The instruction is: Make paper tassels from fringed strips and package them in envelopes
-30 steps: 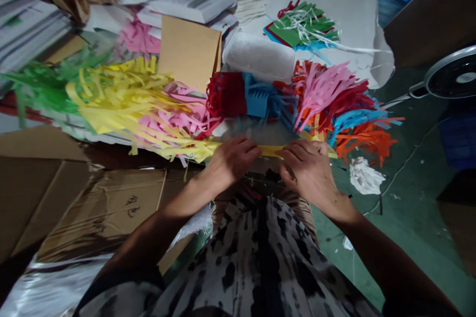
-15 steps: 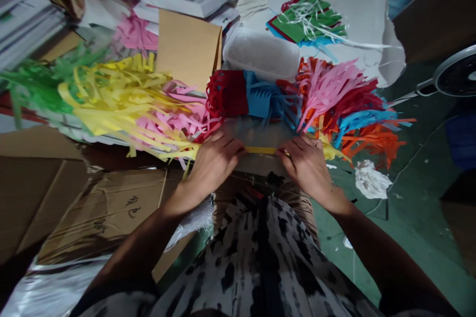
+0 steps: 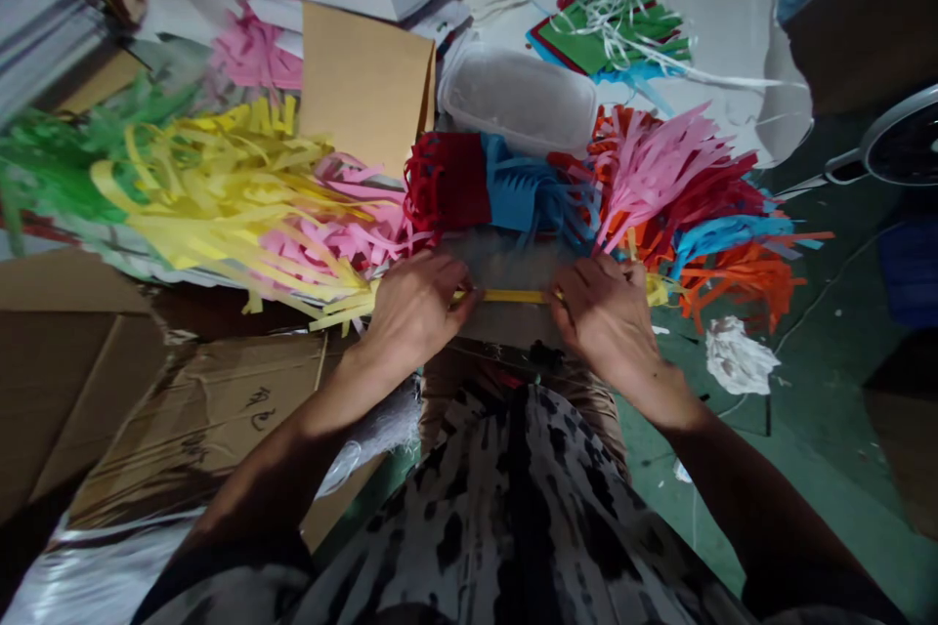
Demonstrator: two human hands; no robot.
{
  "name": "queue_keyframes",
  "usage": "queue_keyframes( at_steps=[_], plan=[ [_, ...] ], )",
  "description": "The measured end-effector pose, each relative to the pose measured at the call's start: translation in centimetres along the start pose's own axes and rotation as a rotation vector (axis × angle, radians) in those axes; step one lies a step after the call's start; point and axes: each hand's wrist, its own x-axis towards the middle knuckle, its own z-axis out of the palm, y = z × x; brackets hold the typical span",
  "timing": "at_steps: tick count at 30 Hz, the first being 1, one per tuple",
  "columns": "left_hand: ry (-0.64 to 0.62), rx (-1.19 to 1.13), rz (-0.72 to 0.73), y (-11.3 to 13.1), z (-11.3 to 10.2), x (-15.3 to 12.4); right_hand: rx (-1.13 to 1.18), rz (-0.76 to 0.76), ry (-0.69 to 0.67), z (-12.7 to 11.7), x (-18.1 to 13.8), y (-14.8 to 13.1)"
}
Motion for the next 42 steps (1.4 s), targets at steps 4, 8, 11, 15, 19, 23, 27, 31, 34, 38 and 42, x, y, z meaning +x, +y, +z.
queue_keyframes(
  at_steps=[4,8,11,15,19,23,27,31,34,38,42],
  plan=[
    [0.112,0.03,0.263,1.1,0.9,-0.3,0.04,-0.134,0.074,0.4,-1.1,-0.9],
    [0.047,-0.009,0.367,1.1,1.4,-1.0,0.086,-0.203,0.097,1.1,-2.6,-0.5],
    [0.038,0.013,0.299,-0.7,0.1,-2.2,0.123,-0.168,0.12,0.9,-3.7,0.6],
    [0.12,0.171,0.168,-2.5,-2.8,-3.7,0.164,-0.087,0.074,0.0,-4.3,1.5],
    [0.252,0.131,0.138,-0.5,-2.8,-2.8,0.172,-0.068,0.041,-0.3,-3.8,1.3],
    [0.109,0.002,0.323,2.3,0.8,-0.4,0.149,-0.081,0.046,-0.4,-3.5,1.2],
    [0.036,0.08,0.331,2.8,3.7,1.0,0.143,-0.081,0.05,-0.6,-3.2,1.1],
    [0.076,0.1,0.306,2.4,4.1,1.1,0.14,-0.075,0.057,-0.8,-2.6,0.7],
    [0.079,0.085,0.317,2.4,3.9,1.1,0.144,-0.069,0.043,-0.8,-2.2,0.6],
    [0.072,0.109,0.325,2.3,4.2,1.4,0.135,-0.072,0.064,-0.8,-1.9,0.4],
    [0.072,0.098,0.308,2.0,4.4,1.9,0.141,-0.102,0.058,-0.2,-1.4,-0.2]
  ],
)
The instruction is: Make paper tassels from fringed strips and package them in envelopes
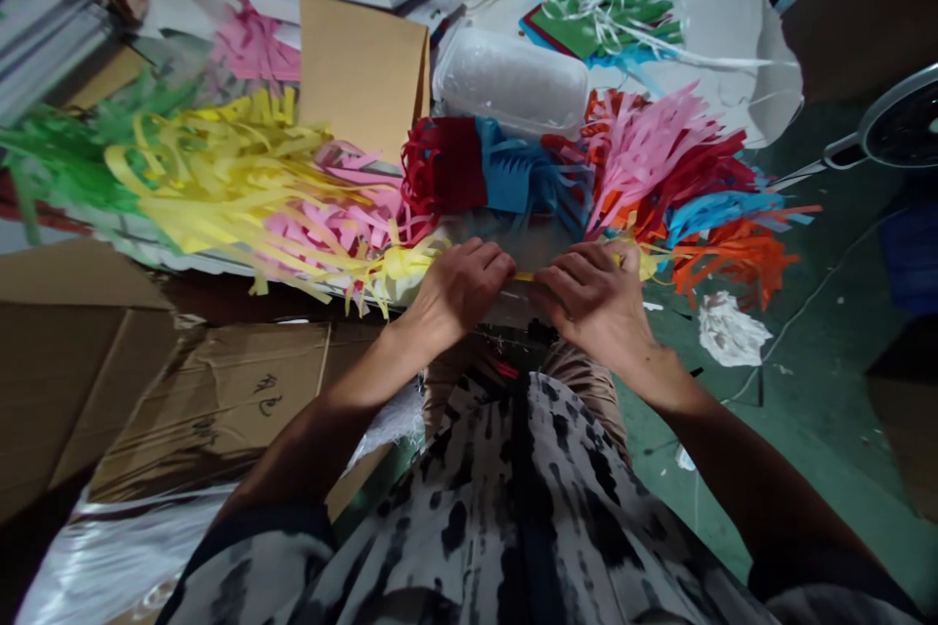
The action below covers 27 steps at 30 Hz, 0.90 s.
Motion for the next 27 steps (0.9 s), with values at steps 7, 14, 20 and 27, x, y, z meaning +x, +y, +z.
queue_keyframes(
  at_steps=[7,14,20,27],
  plan=[
    [-0.055,-0.073,-0.026,-0.5,-1.1,0.1,0.097,0.054,0.003,1.3,0.5,0.5],
    [-0.055,-0.103,-0.132,-1.4,-2.8,-1.0,0.192,0.203,0.03,1.0,0.1,1.3],
    [-0.139,-0.199,-0.163,-2.6,-3.5,-0.4,0.179,0.25,-0.014,0.6,0.8,1.7],
    [-0.161,-0.278,-0.284,-2.6,-3.9,0.2,0.129,0.229,-0.1,0.1,1.7,1.6]
  ],
)
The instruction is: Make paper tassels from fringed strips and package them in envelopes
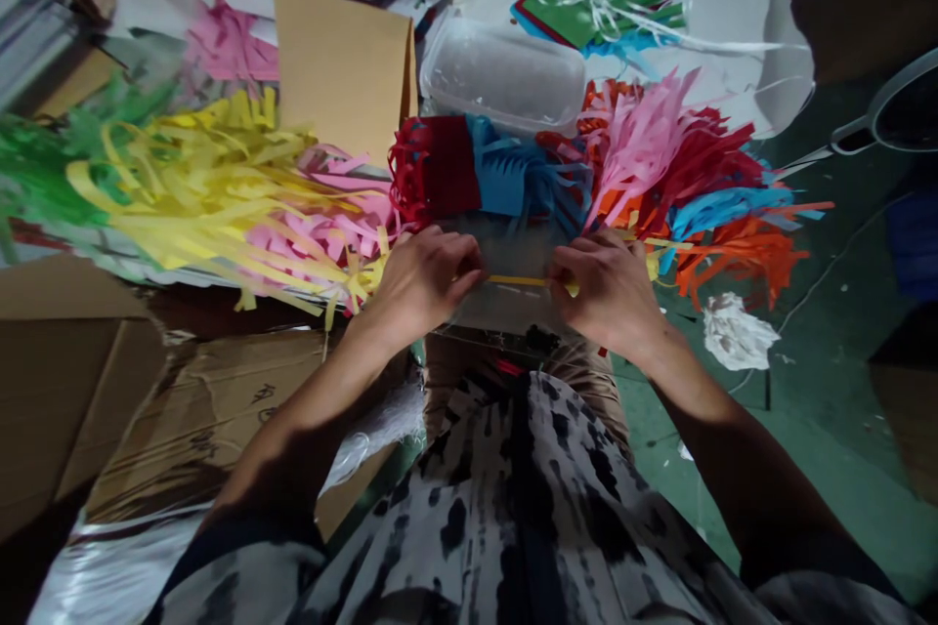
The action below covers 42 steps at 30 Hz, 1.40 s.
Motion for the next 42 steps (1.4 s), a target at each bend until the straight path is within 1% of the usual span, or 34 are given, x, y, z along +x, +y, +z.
queue_keyframes(
  at_steps=[2,3,5,8,11,14,16,19,23,26,28,29,30,32,34,37,39,42],
  plan=[
    [0.033,-0.059,-0.041,0.0,0.0,-0.1,-0.003,0.011,-0.014,0.0,0.0,0.0],
    [0.058,-0.081,-0.026,0.0,0.1,-0.2,-0.004,0.02,-0.017,0.0,-0.1,0.0],
    [0.117,-0.085,0.086,-0.3,0.4,-0.6,-0.009,0.042,-0.009,0.2,-0.3,-0.1],
    [0.205,0.019,0.289,-0.6,1.0,-1.1,-0.03,0.056,0.016,0.6,-0.5,-0.3],
    [0.242,0.175,0.384,-0.1,1.6,-1.4,-0.058,0.058,0.038,0.8,-0.7,-0.5],
    [0.269,0.332,0.4,0.9,1.9,-0.9,-0.052,0.066,0.052,0.8,-0.8,-0.6],
    [0.301,0.425,0.417,1.3,2.2,-0.2,-0.073,0.046,0.062,0.7,-1.0,-0.9],
    [0.325,0.512,0.473,1.6,2.4,0.7,-0.163,-0.012,0.131,0.8,-1.2,-1.5],
    [0.3,0.52,0.515,2.4,2.0,0.5,-0.194,-0.14,0.265,1.6,-1.3,-2.4],
    [0.272,0.442,0.468,3.7,1.1,-0.9,-0.197,-0.227,0.323,1.9,-1.5,-2.8],
    [0.246,0.343,0.353,4.6,0.4,-2.0,-0.194,-0.261,0.381,1.6,-1.9,-2.8],
    [0.236,0.264,0.269,5.0,0.1,-2.5,-0.194,-0.281,0.419,1.2,-2.2,-2.8],
    [0.225,0.161,0.176,5.3,-0.3,-2.9,-0.196,-0.303,0.461,0.8,-2.5,-2.8],
    [0.185,-0.115,0.002,5.9,-1.0,-3.6,-0.207,-0.345,0.526,-0.2,-3.2,-2.9],
    [0.075,-0.466,-0.106,6.4,-1.6,-4.1,-0.214,-0.379,0.566,-1.0,-3.9,-3.1],
    [-0.159,-0.964,-0.21,7.0,-2.3,-4.3,-0.176,-0.397,0.617,-2.0,-4.6,-3.7],
    [-0.248,-1.198,-0.319,7.4,-2.5,-4.5,-0.162,-0.387,0.66,-2.4,-5.0,-3.9],
    [-0.322,-1.458,-0.534,7.8,-2.4,-5.1,-0.157,-0.378,0.677,-2.6,-5.6,-4.2]
  ],
)
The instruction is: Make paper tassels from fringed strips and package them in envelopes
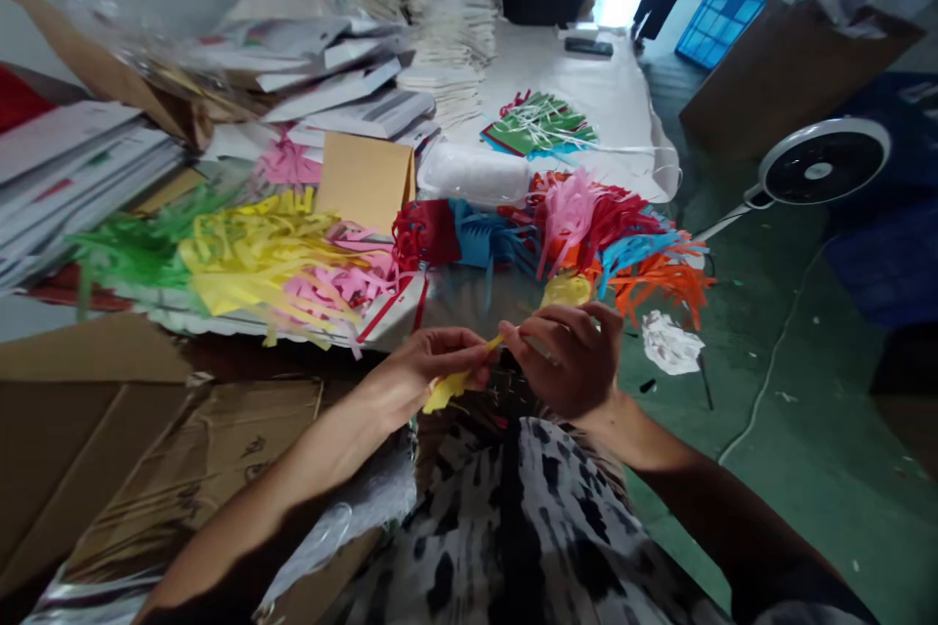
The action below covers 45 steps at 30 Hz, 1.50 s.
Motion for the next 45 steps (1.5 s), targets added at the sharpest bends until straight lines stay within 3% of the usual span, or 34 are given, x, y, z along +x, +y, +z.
queue_keyframes(
  at_steps=[2,4,9,11,15,20,24,29,35,41,45],
  plan=[
    [0.017,-0.107,-0.086,-0.8,0.2,-0.2,0.038,0.024,-0.013,-0.2,-0.1,-0.3],
    [0.066,-0.106,-0.062,-1.6,0.6,-0.3,0.098,0.092,-0.029,-0.4,-0.1,-0.8],
    [0.286,0.267,0.43,-2.6,1.5,-0.3,0.491,0.417,-0.077,-0.9,0.9,-1.8],
    [0.259,0.334,0.492,-2.5,1.7,-0.2,0.681,0.555,-0.101,-1.2,1.1,-1.7],
    [0.184,0.181,0.423,-2.4,2.3,0.2,0.896,0.689,-0.108,-1.6,1.1,-1.0],
    [0.209,0.158,0.458,-2.4,3.3,1.0,0.99,0.71,-0.159,-1.9,0.4,-0.1],
    [0.216,0.277,0.511,-2.8,3.8,1.2,0.86,0.741,-0.068,-2.0,-0.2,-0.5],
    [0.256,0.259,0.535,-3.5,4.6,0.8,0.8,0.655,0.086,-2.1,-0.7,-1.1],
    [0.317,0.197,0.425,-3.7,5.7,1.0,0.761,0.672,0.153,-2.7,-1.7,-0.7],
    [0.119,0.225,0.378,-3.5,5.4,2.9,0.754,0.632,0.127,-3.0,-2.8,0.0],
    [0.074,0.17,0.413,-3.3,4.7,3.0,0.748,0.567,0.081,-3.1,-2.4,0.5]
  ],
)
